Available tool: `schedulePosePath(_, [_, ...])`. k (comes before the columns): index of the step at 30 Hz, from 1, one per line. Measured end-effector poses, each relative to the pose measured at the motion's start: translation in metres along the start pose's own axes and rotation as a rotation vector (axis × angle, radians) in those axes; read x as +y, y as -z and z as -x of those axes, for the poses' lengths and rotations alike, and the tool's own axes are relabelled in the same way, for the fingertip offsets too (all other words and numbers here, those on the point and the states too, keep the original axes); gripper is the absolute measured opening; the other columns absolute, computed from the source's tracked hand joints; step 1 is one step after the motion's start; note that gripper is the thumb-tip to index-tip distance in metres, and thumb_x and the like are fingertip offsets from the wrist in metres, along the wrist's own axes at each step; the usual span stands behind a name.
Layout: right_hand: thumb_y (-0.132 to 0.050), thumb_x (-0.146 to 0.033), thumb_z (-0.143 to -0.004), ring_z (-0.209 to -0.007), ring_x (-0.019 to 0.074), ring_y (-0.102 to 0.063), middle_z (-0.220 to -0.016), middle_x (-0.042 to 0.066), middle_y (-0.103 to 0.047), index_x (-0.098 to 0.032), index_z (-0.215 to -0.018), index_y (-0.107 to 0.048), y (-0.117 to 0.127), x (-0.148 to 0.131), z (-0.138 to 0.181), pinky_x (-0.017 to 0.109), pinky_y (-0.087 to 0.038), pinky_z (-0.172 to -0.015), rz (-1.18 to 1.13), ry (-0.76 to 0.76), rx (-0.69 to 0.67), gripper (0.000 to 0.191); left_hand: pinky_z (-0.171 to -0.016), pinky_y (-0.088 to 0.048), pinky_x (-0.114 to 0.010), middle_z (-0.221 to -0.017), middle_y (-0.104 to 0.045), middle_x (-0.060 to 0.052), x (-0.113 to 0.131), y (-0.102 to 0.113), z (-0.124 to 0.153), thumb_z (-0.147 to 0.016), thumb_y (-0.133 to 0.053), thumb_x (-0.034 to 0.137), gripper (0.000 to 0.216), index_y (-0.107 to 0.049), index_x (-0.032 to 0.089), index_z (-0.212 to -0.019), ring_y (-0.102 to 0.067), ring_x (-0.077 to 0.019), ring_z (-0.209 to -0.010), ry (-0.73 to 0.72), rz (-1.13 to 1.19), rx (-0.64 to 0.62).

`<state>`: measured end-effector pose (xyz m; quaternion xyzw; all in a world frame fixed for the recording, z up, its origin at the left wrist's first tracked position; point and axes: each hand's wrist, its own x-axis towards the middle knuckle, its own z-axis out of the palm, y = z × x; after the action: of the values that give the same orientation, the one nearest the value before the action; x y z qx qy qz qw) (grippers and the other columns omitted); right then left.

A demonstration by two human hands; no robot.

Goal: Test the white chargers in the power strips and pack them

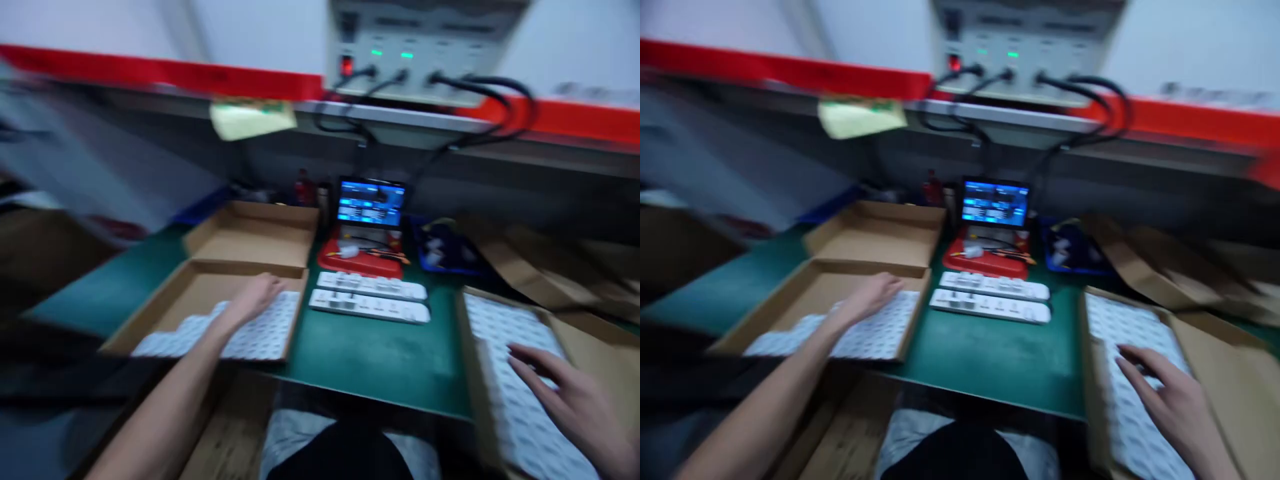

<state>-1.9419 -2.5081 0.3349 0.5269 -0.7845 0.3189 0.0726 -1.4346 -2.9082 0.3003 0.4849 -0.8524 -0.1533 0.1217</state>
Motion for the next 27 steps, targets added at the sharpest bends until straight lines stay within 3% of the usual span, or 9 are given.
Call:
schedulePosePath(3, [-0.067, -0.072, -0.096, -0.103, 0.0339, -0.080, -0.118, 0.011, -0.083, -0.027, -0.118, -0.081, 0.052, 0.019, 0.031, 0.044, -0.066, -0.086, 0.097, -0.162, -0.124, 0.051, -0.085, -0.053, -0.037, -0.097, -0.078, -0.009, 0.045, -0.024, -0.007, -0.102, -0.045, 0.060, 0.044, -0.070, 0.025, -0.093, -0.071, -0.0300, -0.094, -0.191, 0.032, 0.133])
schedulePosePath(6, [-0.072, -0.057, -0.097, -0.131, 0.0363, -0.071, -0.143, 0.011, -0.075, -0.029, -0.140, -0.073, 0.074, 0.034, 0.060, 0.051, -0.061, -0.107, 0.160, -0.198, -0.338, 0.051, -0.090, -0.058, -0.038, -0.111, -0.081, -0.005, 0.135, -0.060, 0.010, -0.103, -0.054, 0.057, 0.034, -0.074, 0.030, -0.109, -0.075, -0.0276, -0.101, -0.502, 0.259, -0.001])
schedulePosePath(8, [-0.079, -0.044, -0.093, -0.142, 0.0368, -0.063, -0.155, 0.010, -0.067, -0.031, -0.152, -0.065, 0.074, 0.039, 0.077, 0.055, -0.056, -0.116, 0.178, -0.169, -0.471, 0.062, -0.094, -0.059, -0.037, -0.119, -0.081, -0.004, 0.209, -0.087, 0.032, -0.104, -0.061, 0.050, 0.028, -0.074, 0.032, -0.121, -0.076, -0.0253, -0.107, -0.759, 0.349, -0.224])
schedulePosePath(10, [-0.084, -0.031, -0.087, -0.149, 0.0367, -0.057, -0.161, 0.009, -0.062, -0.032, -0.157, -0.060, 0.066, 0.039, 0.090, 0.057, -0.050, -0.122, 0.186, -0.110, -0.547, 0.074, -0.101, -0.058, -0.040, -0.127, -0.079, -0.007, 0.282, -0.113, 0.051, -0.102, -0.071, 0.047, 0.035, -0.070, 0.029, -0.133, -0.074, -0.0276, -0.117, -0.984, 0.349, -0.383])
schedulePosePath(13, [-0.087, -0.019, -0.079, -0.154, 0.0388, -0.051, -0.165, 0.010, -0.058, -0.034, -0.162, -0.055, 0.050, 0.038, 0.101, 0.061, -0.046, -0.125, 0.222, -0.042, -0.583, 0.090, -0.109, -0.054, -0.047, -0.133, -0.076, -0.014, 0.372, -0.150, 0.065, -0.096, -0.081, 0.048, 0.059, -0.061, 0.023, -0.146, -0.069, -0.0342, -0.128, -1.145, 0.300, -0.422])
schedulePosePath(15, [-0.086, -0.015, -0.076, -0.155, 0.0415, -0.049, -0.166, 0.011, -0.057, -0.034, -0.164, -0.052, 0.041, 0.041, 0.105, 0.065, -0.047, -0.123, 0.254, -0.030, -0.578, 0.096, -0.114, -0.050, -0.052, -0.130, -0.075, -0.019, 0.413, -0.172, 0.067, -0.089, -0.088, 0.054, 0.076, -0.057, 0.018, -0.149, -0.067, -0.0392, -0.131, -1.151, 0.231, -0.392])
schedulePosePath(19, [-0.081, -0.014, -0.079, -0.155, 0.0399, -0.049, -0.164, 0.015, -0.058, -0.029, -0.165, -0.049, 0.034, 0.049, 0.110, 0.062, -0.046, -0.124, 0.215, -0.010, -0.537, 0.092, -0.125, -0.033, -0.068, -0.121, -0.077, -0.024, 0.451, -0.208, 0.071, -0.072, -0.096, 0.067, 0.117, -0.045, 0.012, -0.161, -0.066, -0.0479, -0.129, -1.088, 0.086, -0.404])
schedulePosePath(23, [-0.079, -0.022, -0.087, -0.152, 0.0368, -0.053, -0.160, 0.017, -0.060, -0.024, -0.157, -0.056, 0.025, 0.054, 0.113, 0.057, -0.045, -0.126, 0.071, 0.019, -0.452, 0.074, -0.129, -0.020, -0.073, -0.131, -0.072, -0.027, 0.451, -0.226, 0.081, -0.060, -0.100, 0.072, 0.141, -0.032, 0.013, -0.169, -0.066, -0.0499, -0.129, -1.033, 0.125, -0.398])
schedulePosePath(27, [-0.079, -0.029, -0.092, -0.149, 0.0367, -0.056, -0.153, 0.017, -0.066, -0.024, -0.148, -0.060, 0.008, 0.053, 0.116, 0.064, -0.036, -0.130, -0.013, 0.041, -0.356, 0.060, -0.132, -0.019, -0.070, -0.134, -0.068, -0.028, 0.449, -0.223, 0.089, -0.061, -0.100, 0.064, 0.142, -0.027, 0.008, -0.170, -0.067, -0.0484, -0.127, -1.007, 0.114, -0.393])
